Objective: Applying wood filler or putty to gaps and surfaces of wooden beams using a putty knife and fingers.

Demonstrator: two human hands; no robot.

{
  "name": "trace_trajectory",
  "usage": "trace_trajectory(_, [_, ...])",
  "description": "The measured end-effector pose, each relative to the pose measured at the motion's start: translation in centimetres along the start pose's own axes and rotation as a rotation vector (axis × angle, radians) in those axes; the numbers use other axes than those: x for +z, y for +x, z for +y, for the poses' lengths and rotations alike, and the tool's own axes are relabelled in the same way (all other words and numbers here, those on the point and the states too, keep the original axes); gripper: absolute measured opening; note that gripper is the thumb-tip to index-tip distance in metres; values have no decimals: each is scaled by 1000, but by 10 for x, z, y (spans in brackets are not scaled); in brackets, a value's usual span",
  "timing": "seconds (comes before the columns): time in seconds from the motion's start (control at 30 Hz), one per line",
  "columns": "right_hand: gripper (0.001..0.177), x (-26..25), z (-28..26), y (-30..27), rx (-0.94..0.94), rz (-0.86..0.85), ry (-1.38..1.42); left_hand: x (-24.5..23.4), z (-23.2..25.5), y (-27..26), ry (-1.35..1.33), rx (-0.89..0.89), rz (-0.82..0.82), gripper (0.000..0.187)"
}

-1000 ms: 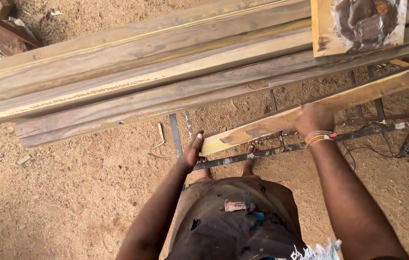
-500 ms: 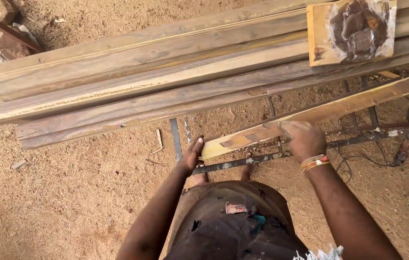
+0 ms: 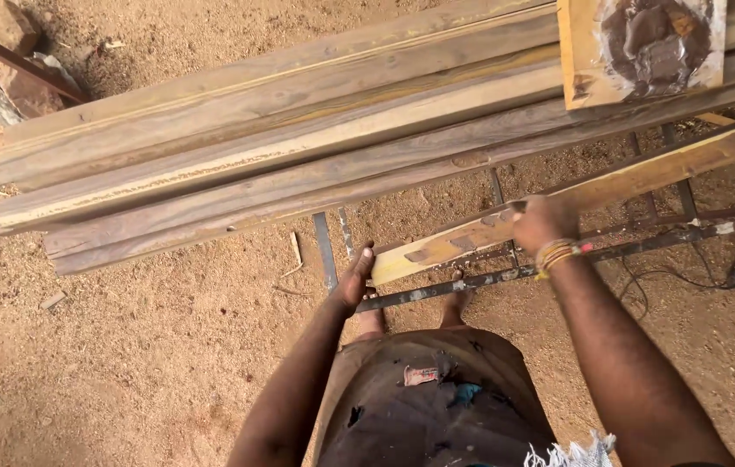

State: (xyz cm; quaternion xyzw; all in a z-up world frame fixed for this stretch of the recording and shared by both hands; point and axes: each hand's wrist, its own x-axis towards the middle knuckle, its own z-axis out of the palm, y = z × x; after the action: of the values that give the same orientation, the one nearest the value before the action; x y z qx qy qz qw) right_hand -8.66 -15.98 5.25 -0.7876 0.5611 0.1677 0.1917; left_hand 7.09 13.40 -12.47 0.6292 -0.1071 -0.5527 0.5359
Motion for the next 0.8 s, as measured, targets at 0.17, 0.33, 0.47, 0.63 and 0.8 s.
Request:
trace_trajectory(0.17, [29,59,-62,-61,-247,9,-193,-14,-12,0,-92,28,-46,91])
trace_trajectory(0.33, [19,118,-117,-116,-455,34,-210,-25,-29,3,-268,79,-148,80])
trace_trajectory(0.47, [24,109,-138,-151,-658,13,-344,-33,-27,13,-327,75,-196,70])
trace_trajectory(0.63, [27,120,-105,-146,-969,209,-183,-35,-25,10,-360,70,-232,64])
trace_trajectory(0.8, [32,88,-89,-143,-881,118,-497,-32,-15,1,-270,20,-200,68])
